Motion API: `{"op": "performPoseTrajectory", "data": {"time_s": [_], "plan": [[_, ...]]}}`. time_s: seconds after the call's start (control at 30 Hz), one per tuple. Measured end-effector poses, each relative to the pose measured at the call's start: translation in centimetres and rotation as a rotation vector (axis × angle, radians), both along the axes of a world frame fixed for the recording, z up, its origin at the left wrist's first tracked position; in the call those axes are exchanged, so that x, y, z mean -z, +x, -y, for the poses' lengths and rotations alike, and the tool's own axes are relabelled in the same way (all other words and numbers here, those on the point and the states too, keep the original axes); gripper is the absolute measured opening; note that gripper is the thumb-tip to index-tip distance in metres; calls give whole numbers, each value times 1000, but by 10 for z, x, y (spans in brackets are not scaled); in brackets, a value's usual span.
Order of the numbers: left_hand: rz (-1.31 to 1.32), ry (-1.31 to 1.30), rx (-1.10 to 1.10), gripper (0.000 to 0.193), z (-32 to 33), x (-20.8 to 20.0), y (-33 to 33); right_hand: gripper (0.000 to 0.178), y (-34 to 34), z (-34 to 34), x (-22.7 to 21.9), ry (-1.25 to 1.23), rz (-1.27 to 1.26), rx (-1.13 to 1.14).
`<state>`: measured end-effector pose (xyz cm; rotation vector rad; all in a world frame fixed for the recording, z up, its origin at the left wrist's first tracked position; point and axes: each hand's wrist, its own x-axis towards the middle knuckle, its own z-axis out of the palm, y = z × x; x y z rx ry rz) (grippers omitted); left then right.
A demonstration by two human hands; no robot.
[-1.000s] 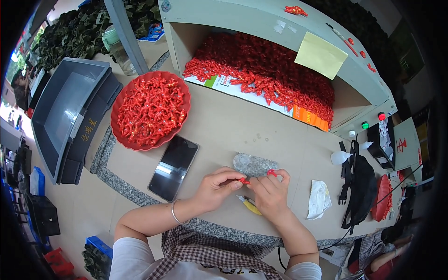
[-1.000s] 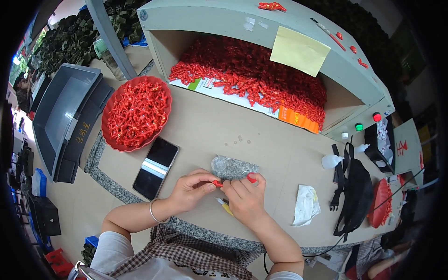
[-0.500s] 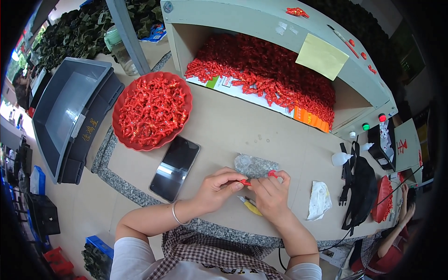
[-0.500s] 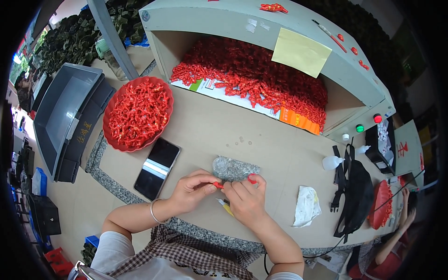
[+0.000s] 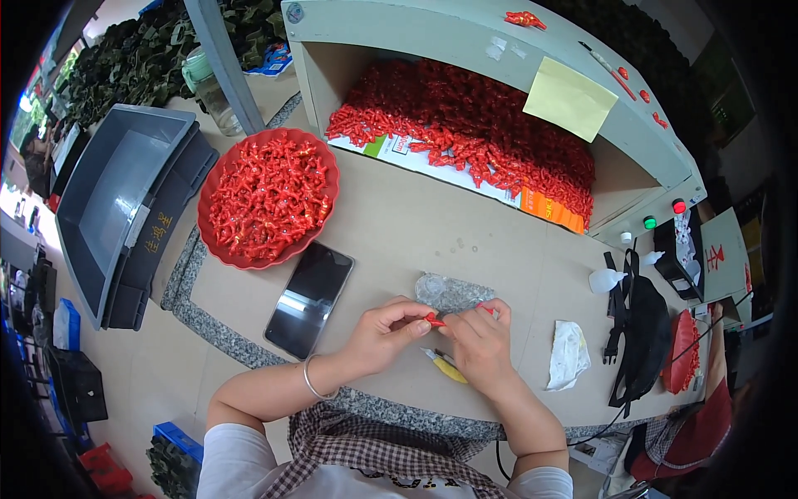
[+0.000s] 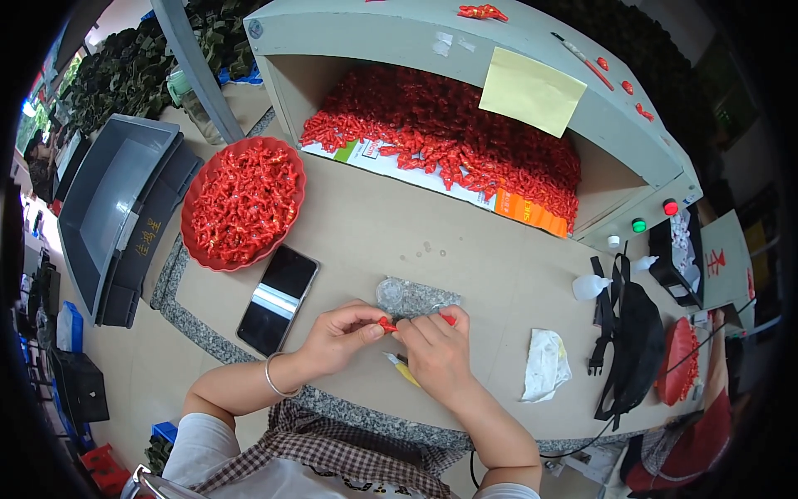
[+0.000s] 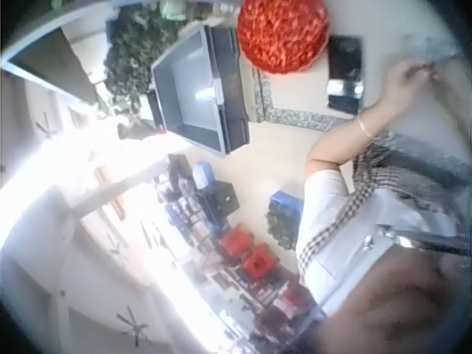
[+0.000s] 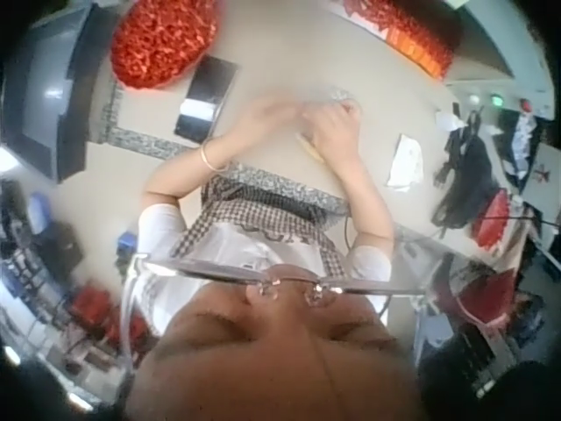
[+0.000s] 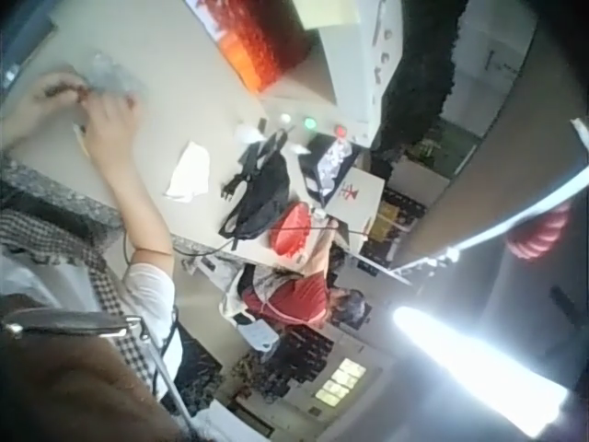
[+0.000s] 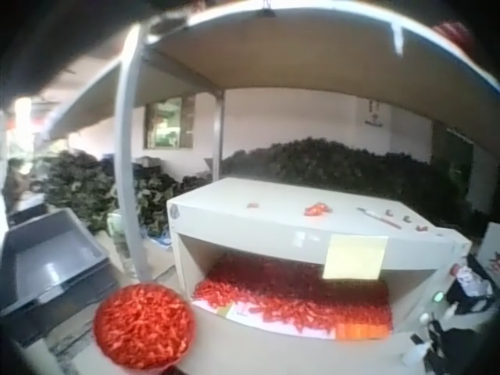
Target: The person assembles small red toy parts by hand, attaching small rings or connectors to them.
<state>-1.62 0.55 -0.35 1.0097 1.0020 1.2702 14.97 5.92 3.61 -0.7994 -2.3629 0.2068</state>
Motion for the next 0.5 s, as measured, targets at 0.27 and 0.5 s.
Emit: {"op": "performPoseTrajectory", "data": {"time_s": [0.27, 0.5], "plan": [[-37, 25, -10, 19, 0, -1, -1, 12, 0, 0, 1, 32, -4, -13], [-329, 354, -64, 17, -3, -20, -7, 10, 2, 2, 0, 241, -25, -7]]}}
